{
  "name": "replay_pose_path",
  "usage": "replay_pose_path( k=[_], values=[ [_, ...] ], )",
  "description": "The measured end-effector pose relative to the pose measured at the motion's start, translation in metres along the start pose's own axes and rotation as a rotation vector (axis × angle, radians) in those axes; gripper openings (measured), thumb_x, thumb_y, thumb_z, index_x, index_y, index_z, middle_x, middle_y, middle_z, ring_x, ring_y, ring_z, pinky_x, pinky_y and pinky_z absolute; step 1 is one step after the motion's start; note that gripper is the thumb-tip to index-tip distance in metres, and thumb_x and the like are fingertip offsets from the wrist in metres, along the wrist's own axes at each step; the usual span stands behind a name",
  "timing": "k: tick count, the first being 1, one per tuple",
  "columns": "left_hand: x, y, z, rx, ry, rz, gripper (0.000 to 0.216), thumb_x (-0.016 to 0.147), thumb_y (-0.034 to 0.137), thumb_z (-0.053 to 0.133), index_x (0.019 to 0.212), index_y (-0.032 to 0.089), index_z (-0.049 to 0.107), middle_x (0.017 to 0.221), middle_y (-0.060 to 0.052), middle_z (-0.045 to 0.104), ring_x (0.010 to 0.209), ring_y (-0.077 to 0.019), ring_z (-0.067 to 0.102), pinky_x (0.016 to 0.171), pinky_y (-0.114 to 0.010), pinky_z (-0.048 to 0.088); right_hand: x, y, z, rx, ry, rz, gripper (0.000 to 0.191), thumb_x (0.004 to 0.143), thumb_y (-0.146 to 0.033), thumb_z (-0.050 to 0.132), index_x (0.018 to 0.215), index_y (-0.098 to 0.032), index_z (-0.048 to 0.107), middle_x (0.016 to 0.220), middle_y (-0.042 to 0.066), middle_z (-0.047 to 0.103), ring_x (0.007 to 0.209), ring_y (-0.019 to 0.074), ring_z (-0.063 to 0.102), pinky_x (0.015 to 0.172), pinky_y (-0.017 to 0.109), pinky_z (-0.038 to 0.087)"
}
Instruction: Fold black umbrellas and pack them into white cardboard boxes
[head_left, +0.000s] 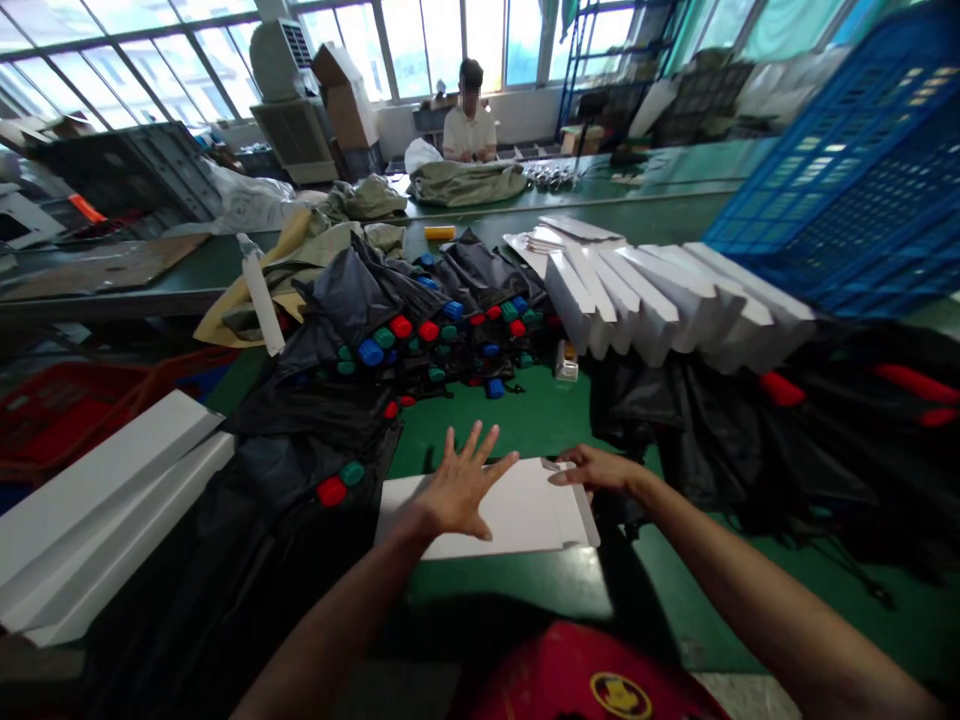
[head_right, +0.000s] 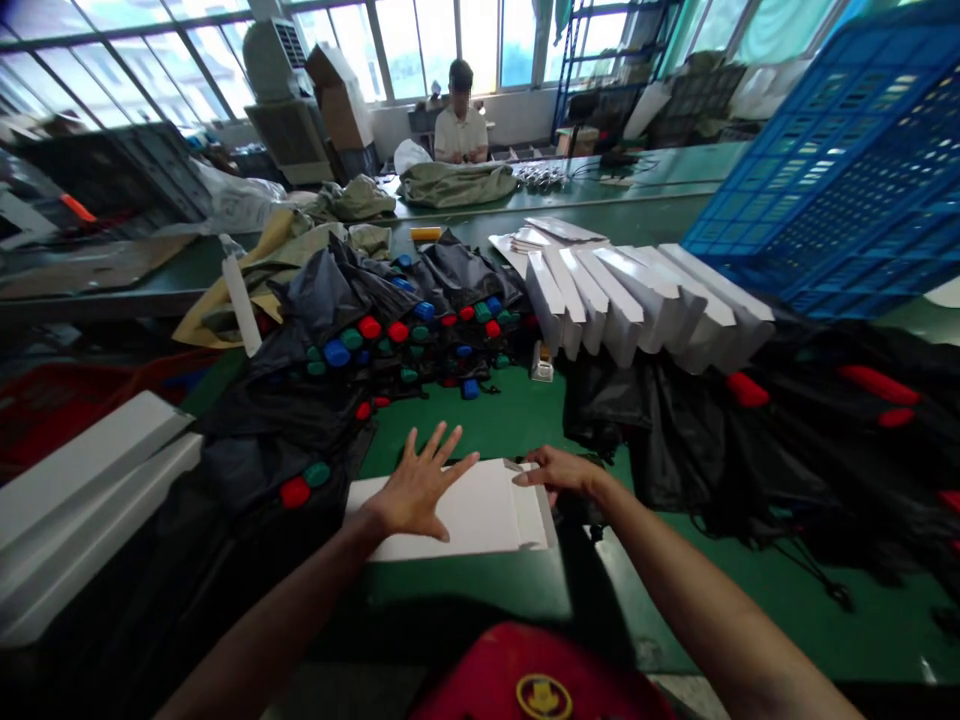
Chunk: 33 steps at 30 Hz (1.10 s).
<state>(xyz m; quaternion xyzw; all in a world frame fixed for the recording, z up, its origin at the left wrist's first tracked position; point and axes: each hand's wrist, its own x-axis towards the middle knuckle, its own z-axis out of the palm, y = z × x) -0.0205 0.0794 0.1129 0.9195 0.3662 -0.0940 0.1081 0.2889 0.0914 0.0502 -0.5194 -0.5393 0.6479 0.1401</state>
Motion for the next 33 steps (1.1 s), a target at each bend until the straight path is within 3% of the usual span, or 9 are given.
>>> replay_pose_path(
  k=[4,8,10,13,18,21,23,27,33],
  values=[
    [0.014,-0.005,0.025,-0.186,-0.181,0.024,0.129,0.054,0.071,0.073,0.153,0.033,0.000,0.161,-0.018,0.006,0.145,-0.0451,0.015,0.107,-0.075,0.008,-0.001,0.012,-0.008,-0.334,0.535,-0.166,0.057,0.092,-0.052,0.036,0.133,-0.014,0.050,0.123,0.017,0.063,0.109,0.0278,0.062,0.093,0.046,0.049],
    [0.006,0.000,0.047,-0.296,-0.104,-0.084,0.131,0.053,0.069,0.075,0.154,0.029,0.000,0.157,-0.016,0.029,0.142,-0.0394,0.028,0.112,-0.064,0.021,-0.006,0.036,-0.005,-0.677,0.438,-0.186,0.062,0.082,-0.047,0.054,0.136,-0.017,0.051,0.141,0.017,0.051,0.132,0.0336,0.044,0.111,0.055,0.027],
    [0.000,-0.002,0.053,-0.371,-0.071,-0.198,0.135,0.051,0.064,0.079,0.154,0.026,0.000,0.152,-0.016,0.037,0.136,-0.0368,0.039,0.110,-0.054,0.032,-0.018,0.047,0.002,-0.727,0.384,-0.176,0.067,0.077,-0.052,0.060,0.135,-0.018,0.054,0.140,0.016,0.053,0.130,0.0369,0.045,0.109,0.058,0.027],
    [-0.007,-0.016,0.057,-0.506,-0.064,-0.369,0.133,0.052,0.054,0.084,0.154,0.021,0.005,0.149,-0.016,0.042,0.130,-0.0328,0.049,0.105,-0.042,0.041,-0.048,0.063,0.017,-0.839,0.358,-0.111,0.093,0.072,-0.068,0.060,0.146,-0.015,0.040,0.144,0.020,0.047,0.130,0.0395,0.043,0.104,0.059,0.031],
    [-0.001,-0.046,0.046,-0.658,0.104,-0.507,0.108,0.063,0.045,0.080,0.150,0.022,0.019,0.137,-0.012,0.056,0.124,-0.0267,0.056,0.100,-0.034,0.045,-0.099,0.094,0.060,-0.956,0.434,0.069,0.131,0.055,-0.084,0.062,0.154,-0.009,0.018,0.155,0.028,0.024,0.140,0.0453,0.024,0.107,0.068,0.017],
    [0.019,-0.051,0.029,-0.612,0.194,-0.489,0.101,0.067,0.048,0.078,0.147,0.023,0.022,0.135,-0.012,0.058,0.121,-0.0272,0.057,0.097,-0.034,0.046,-0.098,0.094,0.084,-1.055,0.503,0.075,0.140,0.044,-0.079,0.071,0.154,-0.013,0.016,0.158,0.026,0.016,0.143,0.0498,0.009,0.104,0.074,0.003],
    [0.037,-0.051,0.016,-0.487,0.184,-0.473,0.101,0.066,0.053,0.077,0.146,0.022,0.024,0.132,-0.015,0.058,0.120,-0.0303,0.058,0.094,-0.036,0.046,-0.086,0.086,0.092,-1.083,0.529,0.060,0.138,0.043,-0.073,0.075,0.154,-0.015,0.017,0.157,0.026,0.018,0.142,0.0497,0.011,0.105,0.072,0.006],
    [0.069,-0.060,-0.010,-0.207,0.118,-0.470,0.102,0.065,0.062,0.074,0.146,0.025,0.024,0.126,-0.017,0.059,0.110,-0.0355,0.062,0.087,-0.040,0.047,-0.071,0.074,0.097,-1.063,0.584,0.013,0.126,0.051,-0.058,0.075,0.153,-0.011,0.018,0.143,0.027,0.038,0.125,0.0437,0.037,0.099,0.058,0.031],
    [0.089,-0.091,-0.022,-0.135,-0.064,-0.317,0.093,0.064,0.057,0.076,0.141,0.027,0.035,0.122,-0.014,0.060,0.110,-0.0341,0.061,0.088,-0.037,0.046,-0.107,0.100,0.099,-1.144,0.750,0.021,0.113,0.059,-0.048,0.069,0.149,-0.004,0.019,0.122,0.026,0.050,0.104,0.0395,0.046,0.085,0.049,0.039]
  ],
)
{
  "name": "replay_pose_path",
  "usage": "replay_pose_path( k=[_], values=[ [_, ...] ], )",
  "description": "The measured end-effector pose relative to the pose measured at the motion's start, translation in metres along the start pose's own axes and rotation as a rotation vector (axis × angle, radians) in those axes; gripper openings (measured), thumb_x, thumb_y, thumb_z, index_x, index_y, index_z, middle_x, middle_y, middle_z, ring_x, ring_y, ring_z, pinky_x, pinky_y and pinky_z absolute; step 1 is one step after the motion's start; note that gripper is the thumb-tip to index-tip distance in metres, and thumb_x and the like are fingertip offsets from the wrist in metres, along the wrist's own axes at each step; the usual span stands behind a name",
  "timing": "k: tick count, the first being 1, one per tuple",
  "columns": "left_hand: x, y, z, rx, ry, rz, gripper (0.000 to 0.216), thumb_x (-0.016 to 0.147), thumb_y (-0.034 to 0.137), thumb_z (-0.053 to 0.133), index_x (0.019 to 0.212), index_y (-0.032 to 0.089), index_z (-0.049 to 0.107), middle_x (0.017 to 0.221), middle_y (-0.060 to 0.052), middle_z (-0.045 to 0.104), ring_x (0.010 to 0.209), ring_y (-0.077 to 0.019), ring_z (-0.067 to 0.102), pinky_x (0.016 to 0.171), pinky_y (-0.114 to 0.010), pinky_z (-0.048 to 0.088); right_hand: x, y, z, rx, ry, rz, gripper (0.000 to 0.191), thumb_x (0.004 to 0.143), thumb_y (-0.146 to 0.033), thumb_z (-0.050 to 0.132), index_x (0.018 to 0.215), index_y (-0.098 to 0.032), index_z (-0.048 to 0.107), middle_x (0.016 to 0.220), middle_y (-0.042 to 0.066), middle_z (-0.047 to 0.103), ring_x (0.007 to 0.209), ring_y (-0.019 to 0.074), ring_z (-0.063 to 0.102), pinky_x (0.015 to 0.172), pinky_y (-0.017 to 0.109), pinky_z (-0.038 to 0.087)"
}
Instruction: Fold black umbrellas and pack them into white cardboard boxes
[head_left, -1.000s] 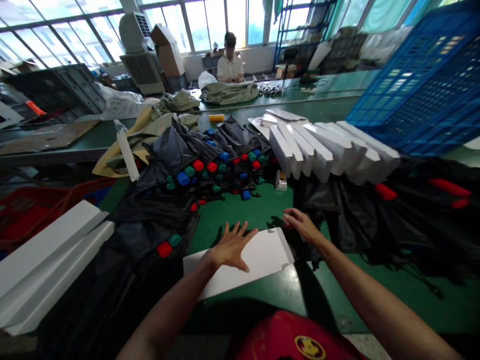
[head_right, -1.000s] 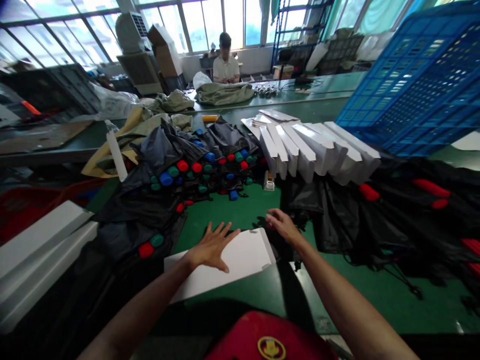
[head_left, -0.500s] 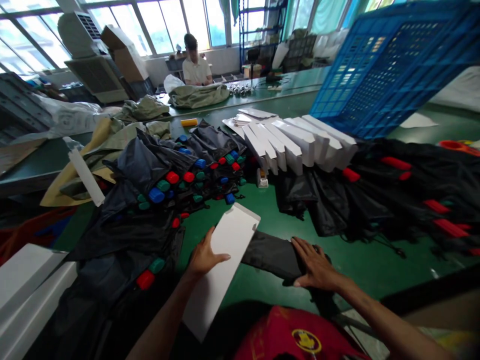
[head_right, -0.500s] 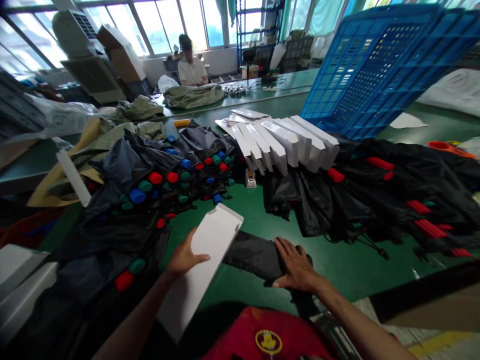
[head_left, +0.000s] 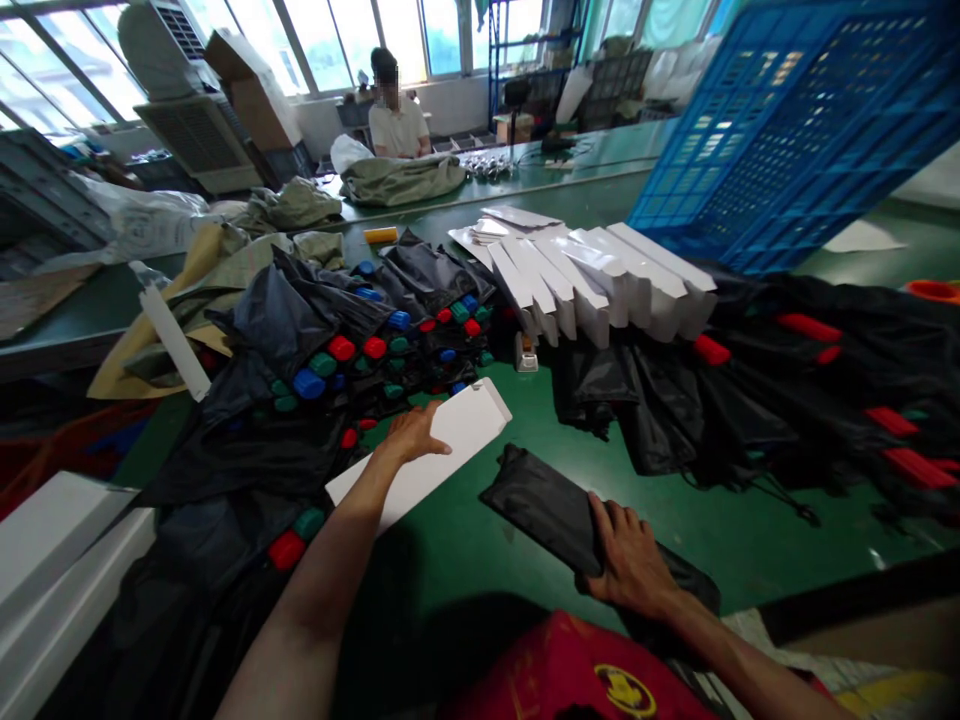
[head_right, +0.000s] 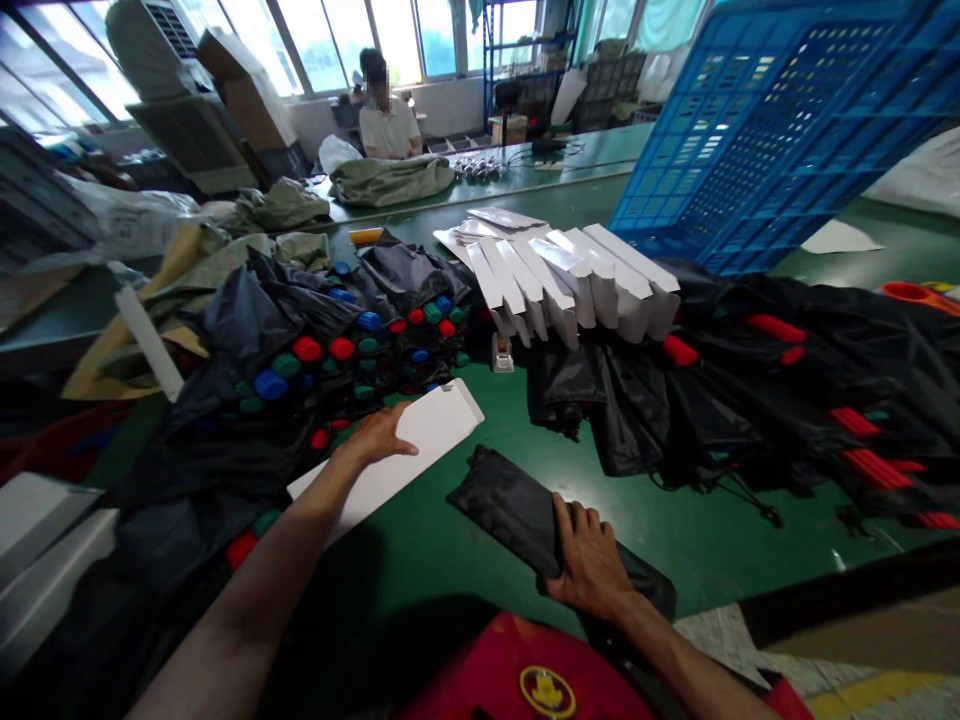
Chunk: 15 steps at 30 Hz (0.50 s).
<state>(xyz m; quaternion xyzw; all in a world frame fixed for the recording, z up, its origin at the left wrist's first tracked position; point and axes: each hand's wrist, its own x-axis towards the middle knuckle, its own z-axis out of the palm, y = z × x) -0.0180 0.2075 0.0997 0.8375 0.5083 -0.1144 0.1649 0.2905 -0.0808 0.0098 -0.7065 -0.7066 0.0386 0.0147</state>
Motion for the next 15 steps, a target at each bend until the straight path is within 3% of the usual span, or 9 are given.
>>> replay_pose_path(
  k=[6,15],
  values=[
    [0.008,0.007,0.003,-0.096,-0.176,0.172,0.098,0.055,0.052,0.082,0.140,0.032,0.038,0.122,-0.007,0.063,0.110,-0.0311,0.061,0.086,-0.033,0.047,-0.016,0.021,0.001,-0.016,0.012,0.092,0.113,0.062,-0.054,0.068,0.148,-0.006,0.014,0.117,0.025,0.052,0.099,0.0398,0.049,0.079,0.047,0.039],
    [-0.002,0.003,0.019,-0.175,-0.315,0.198,0.097,0.051,0.048,0.083,0.138,0.032,0.042,0.123,-0.005,0.063,0.112,-0.0296,0.060,0.086,-0.031,0.045,-0.036,0.036,-0.002,0.065,-0.012,0.233,0.102,0.067,-0.056,0.063,0.145,-0.007,0.019,0.114,0.024,0.054,0.100,0.0425,0.052,0.077,0.049,0.042]
  ],
)
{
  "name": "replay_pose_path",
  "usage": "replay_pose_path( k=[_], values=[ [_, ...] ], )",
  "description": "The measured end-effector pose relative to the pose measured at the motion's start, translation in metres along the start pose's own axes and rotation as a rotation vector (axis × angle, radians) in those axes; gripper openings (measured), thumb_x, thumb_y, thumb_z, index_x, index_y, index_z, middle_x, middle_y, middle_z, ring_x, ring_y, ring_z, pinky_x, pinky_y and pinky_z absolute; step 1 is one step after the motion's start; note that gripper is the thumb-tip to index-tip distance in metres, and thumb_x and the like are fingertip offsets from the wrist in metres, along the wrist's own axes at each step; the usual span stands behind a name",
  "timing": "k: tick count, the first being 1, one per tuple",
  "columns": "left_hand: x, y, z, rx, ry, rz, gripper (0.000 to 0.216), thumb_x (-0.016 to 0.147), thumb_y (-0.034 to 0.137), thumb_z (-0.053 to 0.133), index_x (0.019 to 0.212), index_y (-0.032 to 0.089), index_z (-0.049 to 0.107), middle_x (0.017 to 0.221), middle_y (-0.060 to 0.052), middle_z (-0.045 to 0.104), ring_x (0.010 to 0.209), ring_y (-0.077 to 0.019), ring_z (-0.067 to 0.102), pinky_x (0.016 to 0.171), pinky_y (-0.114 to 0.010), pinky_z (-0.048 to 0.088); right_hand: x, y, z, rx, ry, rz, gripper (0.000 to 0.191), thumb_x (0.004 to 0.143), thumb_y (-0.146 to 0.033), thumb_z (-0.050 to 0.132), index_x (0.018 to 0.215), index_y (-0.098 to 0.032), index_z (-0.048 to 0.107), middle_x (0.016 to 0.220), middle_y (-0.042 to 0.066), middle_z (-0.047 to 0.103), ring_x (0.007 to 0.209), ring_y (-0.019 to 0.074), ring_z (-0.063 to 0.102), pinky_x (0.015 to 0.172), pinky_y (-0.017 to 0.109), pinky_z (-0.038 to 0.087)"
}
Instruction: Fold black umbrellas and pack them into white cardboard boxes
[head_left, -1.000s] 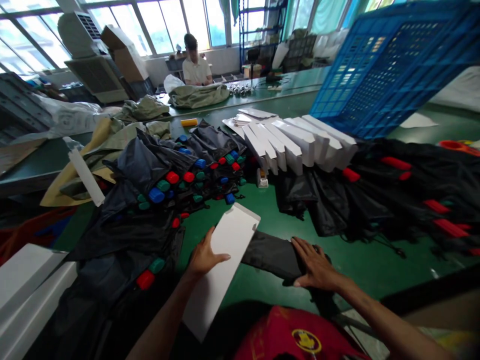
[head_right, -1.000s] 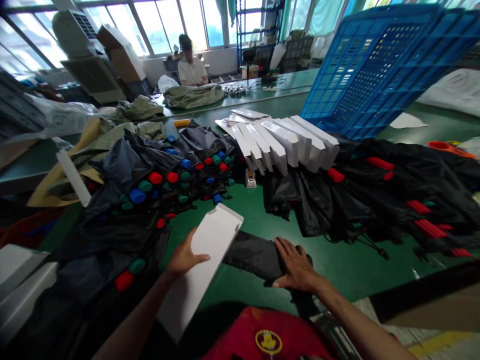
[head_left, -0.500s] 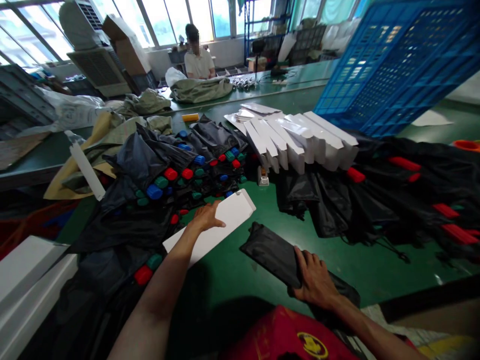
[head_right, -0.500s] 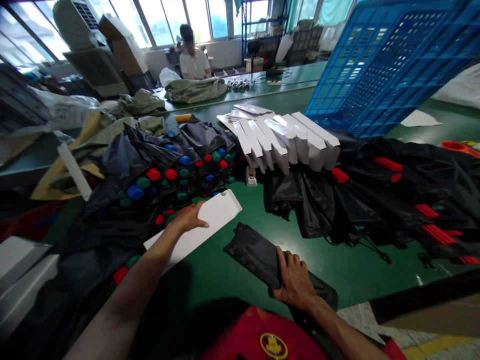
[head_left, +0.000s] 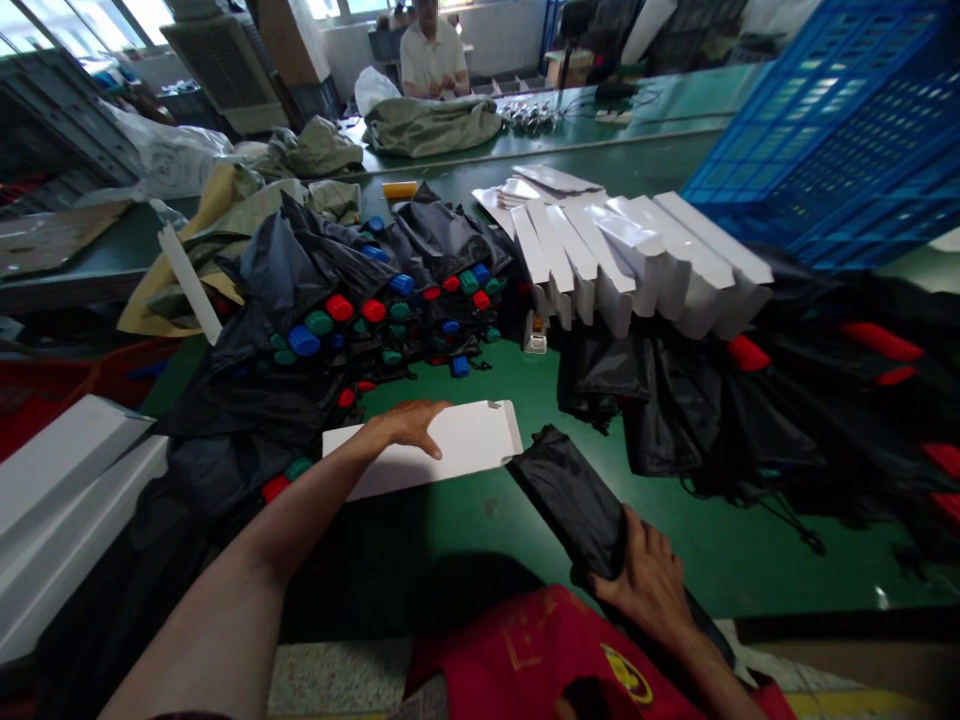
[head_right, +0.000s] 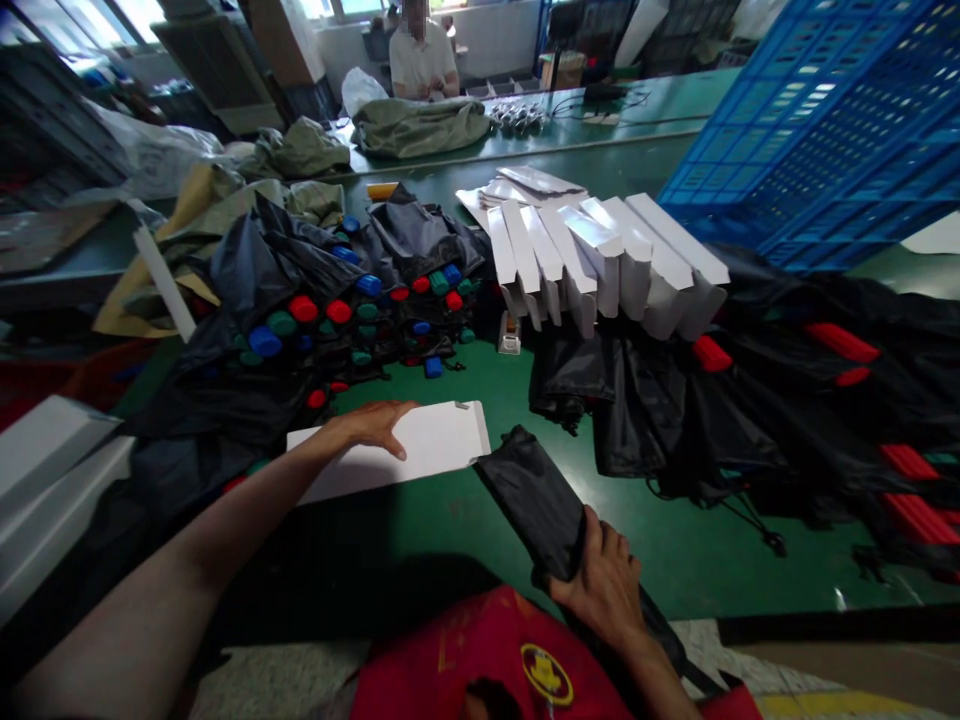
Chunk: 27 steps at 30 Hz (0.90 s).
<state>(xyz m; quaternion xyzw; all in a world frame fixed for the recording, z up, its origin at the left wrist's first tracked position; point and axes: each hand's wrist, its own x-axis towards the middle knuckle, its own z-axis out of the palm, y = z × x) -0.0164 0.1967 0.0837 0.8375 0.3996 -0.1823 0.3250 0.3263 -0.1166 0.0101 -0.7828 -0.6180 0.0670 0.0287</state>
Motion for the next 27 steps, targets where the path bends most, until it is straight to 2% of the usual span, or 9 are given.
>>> replay_pose_path(
  k=[6,10,12,15,17,18,20,23,27],
  values=[
    [0.011,0.022,0.027,-0.008,-0.049,0.094,0.094,0.052,0.051,0.082,0.136,0.030,0.046,0.122,-0.007,0.063,0.108,-0.0305,0.060,0.085,-0.033,0.045,0.006,0.003,-0.005,0.103,-0.022,0.101,0.103,0.065,-0.059,0.065,0.141,-0.002,0.025,0.108,0.024,0.054,0.101,0.0416,0.053,0.079,0.048,0.044],
    [0.020,0.033,0.042,-0.085,-0.047,0.081,0.096,0.053,0.050,0.082,0.138,0.028,0.044,0.122,-0.008,0.062,0.111,-0.0299,0.059,0.089,-0.033,0.045,0.002,-0.007,-0.005,0.021,0.023,0.111,0.102,0.068,-0.060,0.063,0.142,-0.002,0.024,0.109,0.024,0.054,0.100,0.0423,0.052,0.079,0.050,0.042],
    [0.019,0.034,0.045,-0.054,-0.027,0.056,0.097,0.052,0.052,0.082,0.138,0.027,0.044,0.123,-0.010,0.061,0.116,-0.0327,0.055,0.094,-0.037,0.044,-0.002,-0.014,-0.004,-0.047,0.078,0.110,0.102,0.070,-0.060,0.062,0.144,-0.002,0.021,0.113,0.028,0.052,0.100,0.0441,0.050,0.079,0.052,0.041],
    [0.014,0.041,0.048,0.030,0.032,-0.016,0.104,0.051,0.056,0.081,0.142,0.025,0.041,0.142,-0.015,0.046,0.131,-0.0405,0.041,0.101,-0.049,0.039,-0.009,-0.023,-0.002,-0.117,0.151,0.112,0.104,0.073,-0.060,0.060,0.146,-0.001,0.016,0.120,0.032,0.048,0.101,0.0464,0.047,0.080,0.055,0.037],
    [0.016,0.054,0.051,-0.010,0.077,-0.031,0.102,0.059,0.059,0.076,0.146,0.025,0.034,0.152,-0.015,0.033,0.137,-0.0386,0.034,0.106,-0.050,0.036,-0.011,-0.027,0.000,-0.130,0.172,0.115,0.103,0.074,-0.059,0.058,0.147,0.000,0.016,0.122,0.033,0.046,0.102,0.0470,0.046,0.080,0.055,0.036],
    [0.020,0.063,0.054,-0.049,0.110,-0.020,0.096,0.066,0.059,0.071,0.147,0.025,0.033,0.153,-0.013,0.033,0.138,-0.0353,0.034,0.107,-0.047,0.036,-0.012,-0.027,0.000,-0.130,0.179,0.116,0.102,0.075,-0.059,0.058,0.147,0.000,0.016,0.122,0.034,0.046,0.102,0.0474,0.046,0.080,0.055,0.035],
    [0.033,0.085,0.062,-0.108,0.194,0.001,0.077,0.078,0.056,0.061,0.144,0.024,0.037,0.146,-0.010,0.044,0.134,-0.0290,0.041,0.108,-0.041,0.037,-0.014,-0.028,0.002,-0.126,0.197,0.122,0.102,0.075,-0.059,0.057,0.147,0.001,0.016,0.123,0.034,0.045,0.103,0.0480,0.045,0.080,0.056,0.034],
    [0.058,0.115,0.071,-0.108,0.300,-0.051,0.057,0.085,0.047,0.054,0.136,0.023,0.049,0.131,-0.011,0.057,0.124,-0.0289,0.050,0.105,-0.042,0.040,-0.015,-0.027,0.003,-0.125,0.209,0.132,0.101,0.075,-0.059,0.056,0.147,0.000,0.017,0.123,0.034,0.045,0.103,0.0478,0.045,0.081,0.056,0.034],
    [0.083,0.138,0.068,-0.108,0.322,-0.096,0.042,0.090,0.033,0.044,0.128,0.021,0.058,0.123,-0.013,0.062,0.118,-0.0291,0.056,0.100,-0.044,0.044,-0.016,-0.027,0.005,-0.121,0.197,0.135,0.099,0.076,-0.059,0.055,0.146,0.001,0.020,0.125,0.033,0.044,0.104,0.0471,0.045,0.083,0.056,0.034]
  ],
)
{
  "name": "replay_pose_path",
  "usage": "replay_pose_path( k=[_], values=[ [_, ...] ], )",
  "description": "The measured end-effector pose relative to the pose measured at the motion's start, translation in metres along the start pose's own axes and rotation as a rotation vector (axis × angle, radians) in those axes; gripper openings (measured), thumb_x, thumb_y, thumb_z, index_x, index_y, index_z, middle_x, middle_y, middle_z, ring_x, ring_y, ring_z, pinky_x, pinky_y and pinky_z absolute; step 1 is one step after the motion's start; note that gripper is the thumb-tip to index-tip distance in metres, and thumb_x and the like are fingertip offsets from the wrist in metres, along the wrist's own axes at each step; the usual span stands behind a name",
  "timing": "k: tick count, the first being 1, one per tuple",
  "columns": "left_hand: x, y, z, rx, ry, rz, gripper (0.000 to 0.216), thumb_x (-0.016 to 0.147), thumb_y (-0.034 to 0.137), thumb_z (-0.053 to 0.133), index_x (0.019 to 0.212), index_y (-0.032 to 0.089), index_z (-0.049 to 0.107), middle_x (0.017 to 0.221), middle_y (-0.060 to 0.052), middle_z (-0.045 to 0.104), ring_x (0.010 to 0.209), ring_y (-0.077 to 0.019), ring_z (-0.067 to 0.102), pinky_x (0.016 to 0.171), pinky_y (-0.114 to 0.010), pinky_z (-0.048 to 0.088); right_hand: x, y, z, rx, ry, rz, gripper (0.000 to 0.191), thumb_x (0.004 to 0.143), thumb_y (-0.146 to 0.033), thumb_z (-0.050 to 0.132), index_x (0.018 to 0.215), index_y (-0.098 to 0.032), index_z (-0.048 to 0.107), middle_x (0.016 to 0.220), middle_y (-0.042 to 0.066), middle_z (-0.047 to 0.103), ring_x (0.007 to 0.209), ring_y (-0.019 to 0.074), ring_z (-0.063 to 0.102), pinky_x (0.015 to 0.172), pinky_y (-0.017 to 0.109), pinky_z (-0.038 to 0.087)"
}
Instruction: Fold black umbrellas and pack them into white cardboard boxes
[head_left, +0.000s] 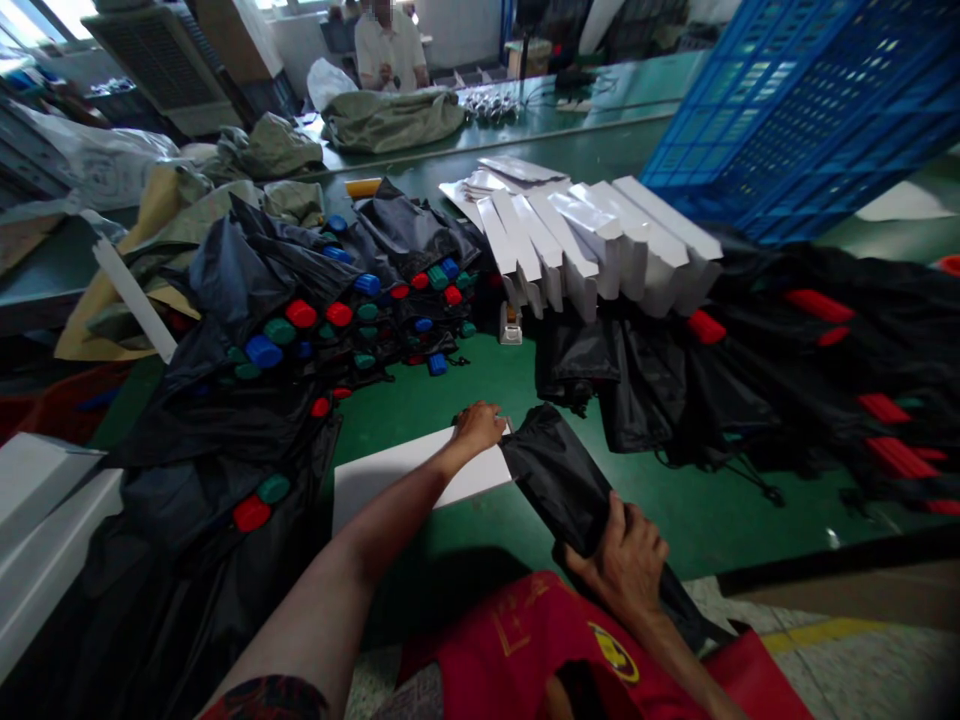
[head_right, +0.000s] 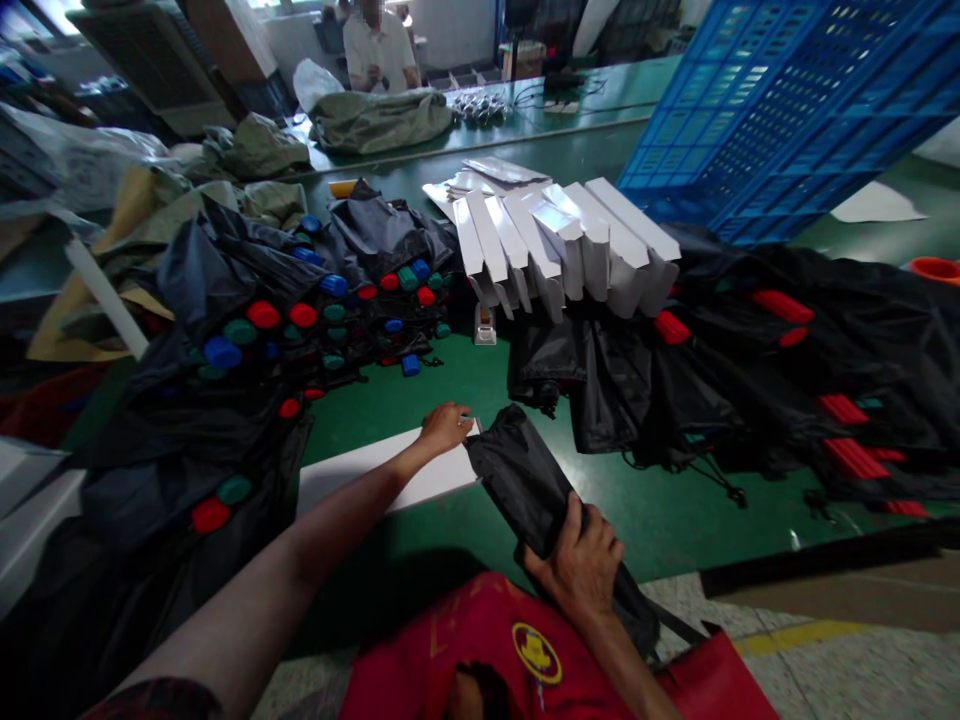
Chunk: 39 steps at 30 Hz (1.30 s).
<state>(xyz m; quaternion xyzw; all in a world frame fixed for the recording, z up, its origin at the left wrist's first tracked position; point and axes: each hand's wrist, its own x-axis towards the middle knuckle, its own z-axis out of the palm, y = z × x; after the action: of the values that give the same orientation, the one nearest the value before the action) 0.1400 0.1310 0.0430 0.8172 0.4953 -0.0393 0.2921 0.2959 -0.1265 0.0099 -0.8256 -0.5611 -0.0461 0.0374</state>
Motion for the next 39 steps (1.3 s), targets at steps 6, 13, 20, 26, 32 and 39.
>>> replay_pose_path(
  k=[6,13,20,26,32,39],
  values=[
    [0.034,0.036,-0.006,-0.052,-0.174,0.404,0.075,0.078,0.011,0.044,0.149,0.031,0.028,0.151,-0.003,0.043,0.137,-0.0211,0.038,0.114,-0.045,0.029,0.000,-0.001,0.000,0.025,-0.003,0.000,0.096,0.078,-0.060,0.052,0.145,0.001,0.022,0.126,0.033,0.043,0.107,0.0468,0.044,0.086,0.056,0.034],
    [0.053,0.067,-0.003,-0.052,-0.359,0.462,0.049,0.077,0.019,0.046,0.123,0.025,0.060,0.115,-0.004,0.070,0.115,-0.0260,0.060,0.110,-0.050,0.030,-0.005,0.001,0.001,0.011,0.061,0.028,0.102,0.077,-0.063,0.052,0.149,-0.003,0.012,0.125,0.031,0.044,0.105,0.0461,0.045,0.084,0.056,0.035],
    [-0.004,0.040,-0.010,-0.079,-0.134,0.359,0.052,0.089,0.027,0.040,0.140,0.024,0.042,0.085,-0.002,0.070,0.094,-0.0231,0.066,0.103,-0.040,0.039,-0.007,0.004,-0.004,0.073,0.074,-0.090,0.103,0.079,-0.061,0.051,0.152,-0.010,-0.001,0.126,0.027,0.042,0.106,0.0432,0.046,0.085,0.054,0.036],
    [-0.007,0.026,-0.002,-0.046,-0.080,0.285,0.049,0.092,0.030,0.041,0.140,0.023,0.038,0.097,-0.004,0.069,0.100,-0.0231,0.064,0.102,-0.038,0.039,0.009,0.007,-0.001,0.068,-0.018,-0.123,0.105,0.075,-0.063,0.053,0.150,-0.005,0.009,0.127,0.029,0.041,0.109,0.0450,0.042,0.087,0.056,0.035],
    [0.012,0.042,-0.019,-0.158,-0.117,0.235,0.053,0.088,0.029,0.048,0.140,0.024,0.037,0.095,-0.003,0.069,0.101,-0.0241,0.065,0.096,-0.037,0.045,0.027,0.010,0.000,0.048,-0.002,-0.102,0.103,0.076,-0.066,0.053,0.147,0.000,0.020,0.128,0.031,0.041,0.108,0.0452,0.041,0.087,0.055,0.033],
    [0.005,0.035,-0.012,-0.041,-0.038,0.280,0.051,0.088,0.025,0.049,0.138,0.018,0.039,0.108,-0.009,0.070,0.105,-0.0245,0.064,0.097,-0.039,0.042,0.051,0.029,0.000,-0.028,0.065,-0.293,0.101,0.076,-0.069,0.053,0.146,-0.002,0.024,0.125,0.031,0.045,0.103,0.0428,0.044,0.082,0.053,0.037]
  ],
)
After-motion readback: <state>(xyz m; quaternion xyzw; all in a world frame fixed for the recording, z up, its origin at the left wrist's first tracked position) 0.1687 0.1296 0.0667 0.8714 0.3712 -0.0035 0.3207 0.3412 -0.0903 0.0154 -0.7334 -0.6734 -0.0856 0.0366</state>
